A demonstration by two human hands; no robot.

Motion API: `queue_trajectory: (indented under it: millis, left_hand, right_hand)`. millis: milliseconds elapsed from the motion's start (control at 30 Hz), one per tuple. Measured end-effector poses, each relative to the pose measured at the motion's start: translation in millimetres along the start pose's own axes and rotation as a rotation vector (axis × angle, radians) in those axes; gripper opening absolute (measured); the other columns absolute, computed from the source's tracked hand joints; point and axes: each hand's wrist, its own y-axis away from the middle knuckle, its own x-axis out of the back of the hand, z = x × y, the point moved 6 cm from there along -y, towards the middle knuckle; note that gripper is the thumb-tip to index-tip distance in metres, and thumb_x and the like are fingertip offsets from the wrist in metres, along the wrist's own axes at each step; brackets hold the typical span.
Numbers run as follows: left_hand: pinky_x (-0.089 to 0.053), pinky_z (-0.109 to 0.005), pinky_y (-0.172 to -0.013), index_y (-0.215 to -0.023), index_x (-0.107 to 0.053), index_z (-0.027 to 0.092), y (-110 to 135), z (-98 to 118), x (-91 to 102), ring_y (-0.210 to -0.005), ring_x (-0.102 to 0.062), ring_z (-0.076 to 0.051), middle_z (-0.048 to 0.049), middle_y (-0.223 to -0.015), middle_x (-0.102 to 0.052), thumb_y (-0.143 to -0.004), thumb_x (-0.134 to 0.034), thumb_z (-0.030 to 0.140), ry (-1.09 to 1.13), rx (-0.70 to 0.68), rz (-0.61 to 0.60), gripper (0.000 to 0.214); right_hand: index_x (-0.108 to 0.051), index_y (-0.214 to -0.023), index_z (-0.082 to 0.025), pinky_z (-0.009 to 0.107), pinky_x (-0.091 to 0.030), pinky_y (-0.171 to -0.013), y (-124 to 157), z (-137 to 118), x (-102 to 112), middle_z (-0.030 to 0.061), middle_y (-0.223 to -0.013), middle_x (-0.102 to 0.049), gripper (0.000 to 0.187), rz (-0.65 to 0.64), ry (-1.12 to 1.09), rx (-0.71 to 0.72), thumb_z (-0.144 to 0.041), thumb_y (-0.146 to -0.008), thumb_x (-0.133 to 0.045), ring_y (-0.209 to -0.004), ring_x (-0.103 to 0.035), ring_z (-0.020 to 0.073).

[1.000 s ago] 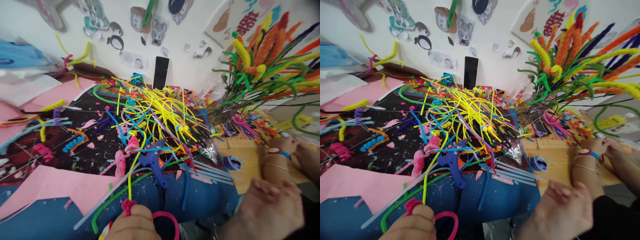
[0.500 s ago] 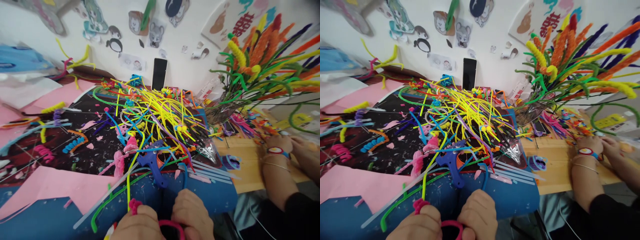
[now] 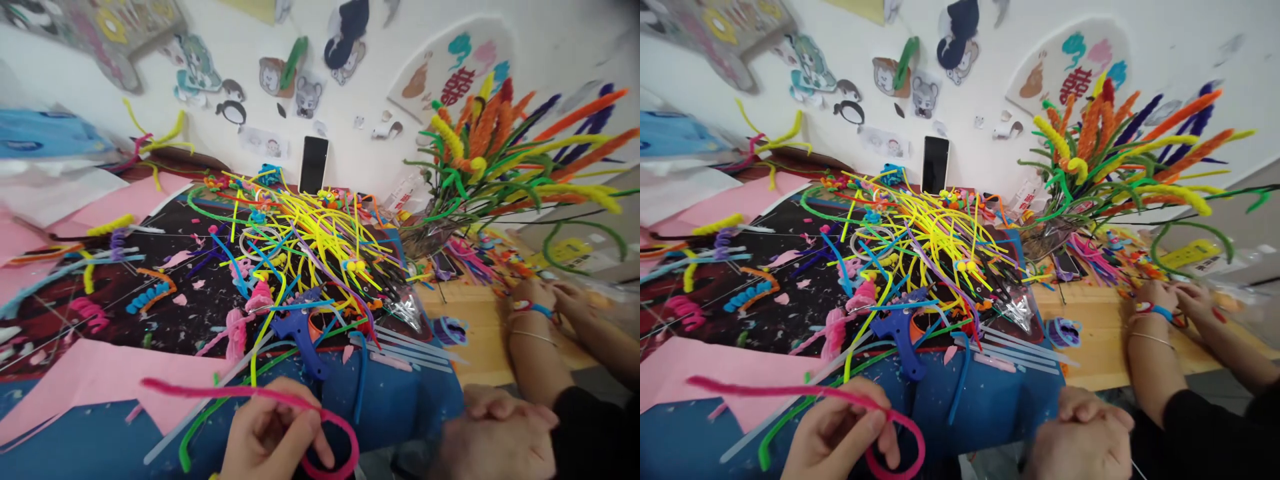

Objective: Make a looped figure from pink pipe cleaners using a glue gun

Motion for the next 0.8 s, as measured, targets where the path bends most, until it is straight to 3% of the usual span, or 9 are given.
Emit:
queue_trajectory:
  millis: [33,67,133,200,267,367,567,667,800]
  left_hand:
    - [-0.055,-0.02,-0.053,-0.082,-0.067,0.017,-2,-2,-3.1,-0.052,-0.069,-0.013,-0.0014,-0.063,-0.071,-0.091,-0.065,0.034,0.017,0.027,-0.025,0.02]
    - [-0.056,-0.021,-0.055,-0.082,-0.067,0.017,-4,-3,-5.9,-0.053,-0.069,-0.014,-0.0018,-0.063,-0.072,-0.091,-0.065,0.035,0.025,0.051,-0.044,0.02]
    - [-0.057,-0.022,-0.056,-0.083,-0.067,0.015,-8,-7,-9.3,-0.054,-0.07,-0.014,-0.0021,-0.062,-0.072,-0.09,-0.066,0.036,0.029,0.096,-0.046,0.022]
    - [-0.058,-0.023,-0.057,-0.087,-0.068,0.014,-11,-10,-12.4,-0.055,-0.071,-0.016,-0.0025,-0.062,-0.072,-0.089,-0.067,0.037,0.024,0.125,-0.052,0.023]
    - [-0.058,-0.024,-0.057,-0.09,-0.069,0.013,-14,-11,-13.4,-0.055,-0.071,-0.016,-0.0029,-0.063,-0.073,-0.087,-0.069,0.039,0.021,0.124,-0.034,0.025]
    - [-0.058,-0.022,-0.057,-0.092,-0.071,0.014,-17,-11,-13.9,-0.055,-0.07,-0.015,-0.0026,-0.064,-0.073,-0.086,-0.07,0.04,0.01,0.112,-0.016,0.026]
    - [-0.058,-0.02,-0.064,-0.104,-0.072,0.02,-13,-9,-11.6,-0.065,-0.072,-0.015,-0.0019,-0.075,-0.076,-0.08,-0.077,0.031,-0.095,0.016,-0.003,0.027]
    - [-0.056,-0.016,-0.059,-0.088,-0.075,0.019,-9,-1,-9.6,-0.06,-0.071,-0.014,-0.0014,-0.067,-0.075,-0.08,-0.074,0.028,-0.288,-0.059,0.031,0.012]
    - [-0.054,-0.015,-0.052,-0.08,-0.075,0.019,-8,12,-11.6,-0.051,-0.068,-0.012,-0.0005,-0.059,-0.072,-0.082,-0.07,0.027,-0.445,-0.14,0.034,0.011]
  right_hand:
    - [-0.037,-0.062,-0.026,0.029,-0.032,-0.049,6,-5,3,-0.0055,-0.051,-0.035,0.044,0.058,-0.039,0.034,-0.057,-0.089,-0.052,-0.045,-0.036,0.0145]
    - [-0.048,-0.066,-0.025,0.029,-0.038,-0.052,14,-11,-2,-0.0045,-0.052,-0.043,0.037,0.018,-0.085,0.054,-0.051,-0.092,-0.052,-0.048,-0.044,0.0148]
    - [-0.062,-0.077,-0.023,0.028,-0.045,-0.053,36,-25,-33,-0.0013,-0.056,-0.057,0.041,-0.358,-0.096,0.087,-0.053,-0.097,-0.043,-0.052,-0.055,0.0153]
    - [-0.067,-0.096,-0.022,0.026,-0.051,-0.055,63,-39,-60,-0.0006,-0.064,-0.066,0.026,-0.709,-0.047,0.128,-0.045,-0.093,-0.054,-0.055,-0.063,0.0152]
    - [-0.068,-0.097,-0.022,0.021,-0.054,-0.059,80,-49,-74,-0.0013,-0.069,-0.071,0.011,-0.85,0.018,0.157,-0.029,-0.089,-0.063,-0.06,-0.067,0.014]
    - [-0.07,-0.09,-0.023,0.016,-0.054,-0.06,91,-57,-82,-0.0024,-0.07,-0.073,0.009,-0.87,0.025,0.158,-0.019,-0.087,-0.062,-0.061,-0.069,0.0117]
    - [-0.068,-0.087,-0.022,0.015,-0.054,-0.057,90,-47,-78,-0.0028,-0.068,-0.073,0.01,-0.695,-0.01,0.005,-0.024,-0.09,-0.059,-0.058,-0.069,0.011]
    - [-0.068,-0.09,-0.022,0.015,-0.055,-0.058,89,-49,-77,-0.0027,-0.071,-0.074,0.008,-0.692,-0.009,0.06,-0.021,-0.089,-0.06,-0.06,-0.07,0.0111]
    - [-0.07,-0.098,-0.025,0.014,-0.056,-0.063,89,-61,-75,-0.0037,-0.08,-0.076,0.016,-0.659,-0.022,0.199,-0.016,-0.086,-0.064,-0.067,-0.072,0.0098]
